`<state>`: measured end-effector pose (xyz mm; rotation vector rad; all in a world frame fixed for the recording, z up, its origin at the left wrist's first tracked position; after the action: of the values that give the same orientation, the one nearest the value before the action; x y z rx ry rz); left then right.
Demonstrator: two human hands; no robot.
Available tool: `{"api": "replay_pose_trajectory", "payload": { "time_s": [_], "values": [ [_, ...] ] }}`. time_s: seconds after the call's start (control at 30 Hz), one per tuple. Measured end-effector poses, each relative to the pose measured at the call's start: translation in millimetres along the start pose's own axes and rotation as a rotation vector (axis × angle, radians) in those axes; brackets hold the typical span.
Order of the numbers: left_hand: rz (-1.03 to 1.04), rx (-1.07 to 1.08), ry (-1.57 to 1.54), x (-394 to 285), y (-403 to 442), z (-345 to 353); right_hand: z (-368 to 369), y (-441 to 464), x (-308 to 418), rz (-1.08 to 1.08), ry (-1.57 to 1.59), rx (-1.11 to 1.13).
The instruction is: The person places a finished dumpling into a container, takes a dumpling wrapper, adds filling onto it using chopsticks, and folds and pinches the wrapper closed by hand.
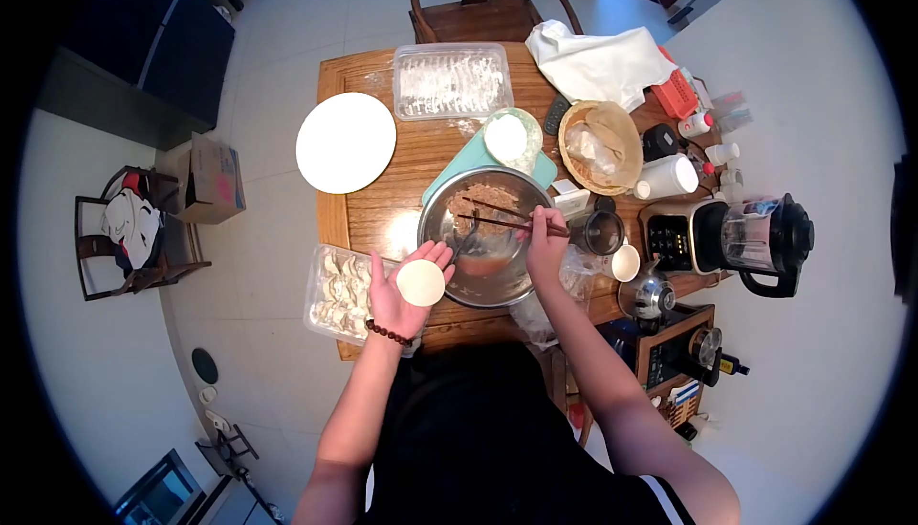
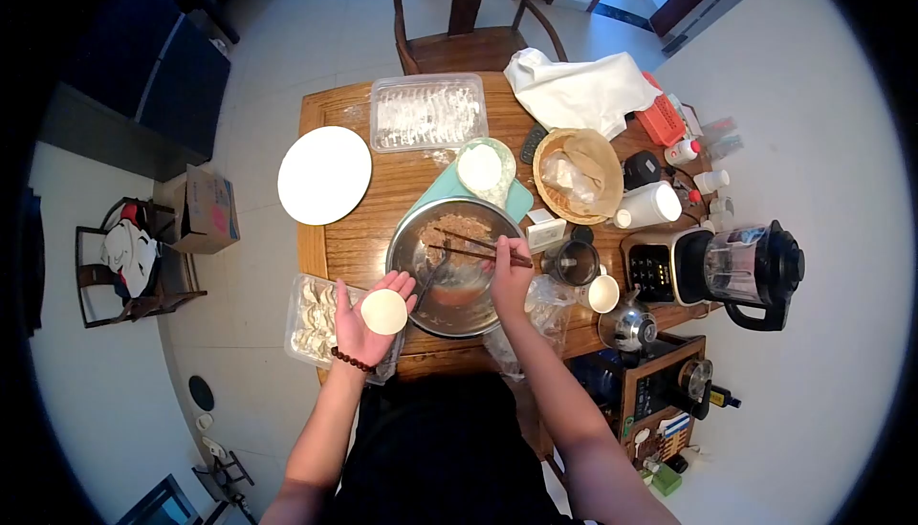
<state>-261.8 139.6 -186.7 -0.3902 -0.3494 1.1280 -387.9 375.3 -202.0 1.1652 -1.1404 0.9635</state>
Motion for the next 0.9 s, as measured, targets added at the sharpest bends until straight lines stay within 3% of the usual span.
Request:
{"api": "replay_pose_trajectory", "payload": {
  "time_s": [0.9],
  "values": [
    [0.001, 0.015, -0.009, -5.4, -2.6, 3.7, 0.9, 1.7, -11.4, -0.111, -0.114, -0.055]
  ]
}}
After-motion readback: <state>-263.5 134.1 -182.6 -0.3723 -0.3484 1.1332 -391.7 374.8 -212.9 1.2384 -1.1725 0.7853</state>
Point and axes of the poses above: each hand's wrist, its own y-axis towards the middle knuckle, its own z-axis out of the palm, x = y × z, the point moved 9 cm from there along y, towards the middle knuckle, and after that the axes turned 14 degrees about -z, right-handed, at the moved point
